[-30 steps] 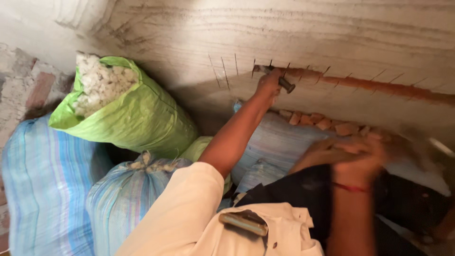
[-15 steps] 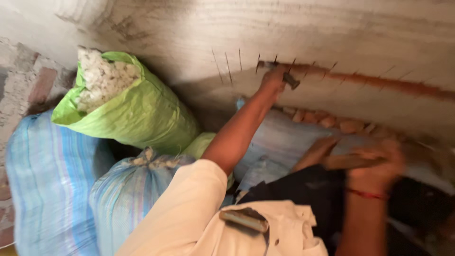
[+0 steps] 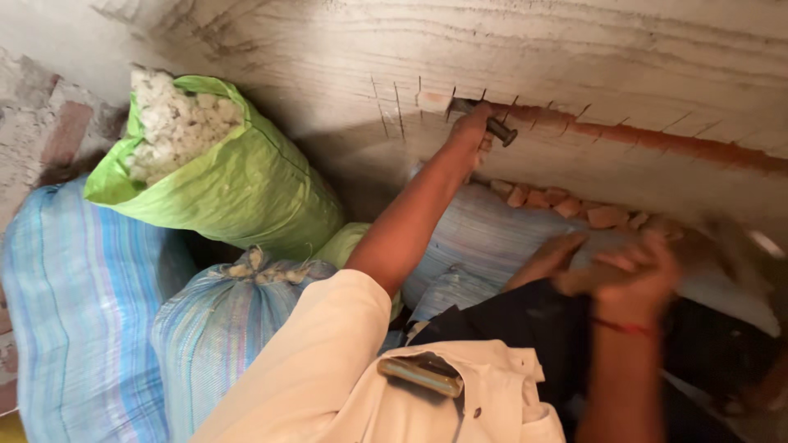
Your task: The person sits on sacks on the floor and uses a chisel and hammer to cut a groove along a marked line in a concrete wall, repositioning the chisel along the line and striking it repeatedly, with broken brick rubble piled nearby.
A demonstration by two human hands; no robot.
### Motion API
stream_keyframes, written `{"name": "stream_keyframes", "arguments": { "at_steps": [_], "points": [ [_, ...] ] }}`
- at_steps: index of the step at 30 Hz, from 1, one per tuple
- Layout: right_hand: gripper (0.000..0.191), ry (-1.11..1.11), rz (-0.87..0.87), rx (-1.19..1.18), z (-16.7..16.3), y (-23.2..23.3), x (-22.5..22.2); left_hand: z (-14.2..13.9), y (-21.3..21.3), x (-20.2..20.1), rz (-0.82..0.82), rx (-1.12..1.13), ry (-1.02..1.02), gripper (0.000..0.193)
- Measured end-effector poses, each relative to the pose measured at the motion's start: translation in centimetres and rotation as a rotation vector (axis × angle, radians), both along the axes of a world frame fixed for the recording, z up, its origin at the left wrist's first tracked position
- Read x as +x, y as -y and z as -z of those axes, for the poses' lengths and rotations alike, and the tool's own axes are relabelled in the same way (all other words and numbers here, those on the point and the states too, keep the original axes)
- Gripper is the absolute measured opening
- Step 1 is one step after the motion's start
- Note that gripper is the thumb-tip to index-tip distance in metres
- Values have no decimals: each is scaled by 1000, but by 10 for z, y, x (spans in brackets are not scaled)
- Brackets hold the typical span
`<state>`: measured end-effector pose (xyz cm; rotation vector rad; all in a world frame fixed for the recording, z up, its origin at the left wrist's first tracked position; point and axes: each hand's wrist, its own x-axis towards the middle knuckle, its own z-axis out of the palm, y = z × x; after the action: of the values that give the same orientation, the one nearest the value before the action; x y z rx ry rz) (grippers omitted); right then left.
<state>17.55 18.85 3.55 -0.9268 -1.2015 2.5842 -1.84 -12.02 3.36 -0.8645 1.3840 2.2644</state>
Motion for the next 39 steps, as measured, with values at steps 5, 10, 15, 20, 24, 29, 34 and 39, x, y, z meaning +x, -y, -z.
{"name": "stream_keyframes", "arguments": {
  "at_steps": [5, 10, 15, 20, 24, 29, 34, 39],
  "points": [
    [26, -183, 97, -200, 25, -54, 71, -10, 5, 3, 84, 69, 16, 31],
    [34, -161, 95, -363, 56, -50, 101, 11, 1, 10, -44, -38, -97, 29],
    [24, -194, 133, -310, 52, -67, 104, 9, -1, 18, -87, -35, -127, 33],
    [22, -239, 136, -303, 50, -78, 110, -7, 4, 37, -103, -115, -174, 28],
    [28, -277, 115, -379, 54, -82, 113, -17, 7, 48, -10, -208, -113, 31],
    [15, -196, 179, -348, 51, -80, 112, -14, 1, 42, -50, -291, -213, 35],
    [21, -178, 206, -372, 39, -75, 113, -24, -13, 32, -163, -151, -219, 41],
    [22, -200, 202, -340, 33, -78, 116, -43, -16, 32, -194, -67, -151, 39]
  ]
}}
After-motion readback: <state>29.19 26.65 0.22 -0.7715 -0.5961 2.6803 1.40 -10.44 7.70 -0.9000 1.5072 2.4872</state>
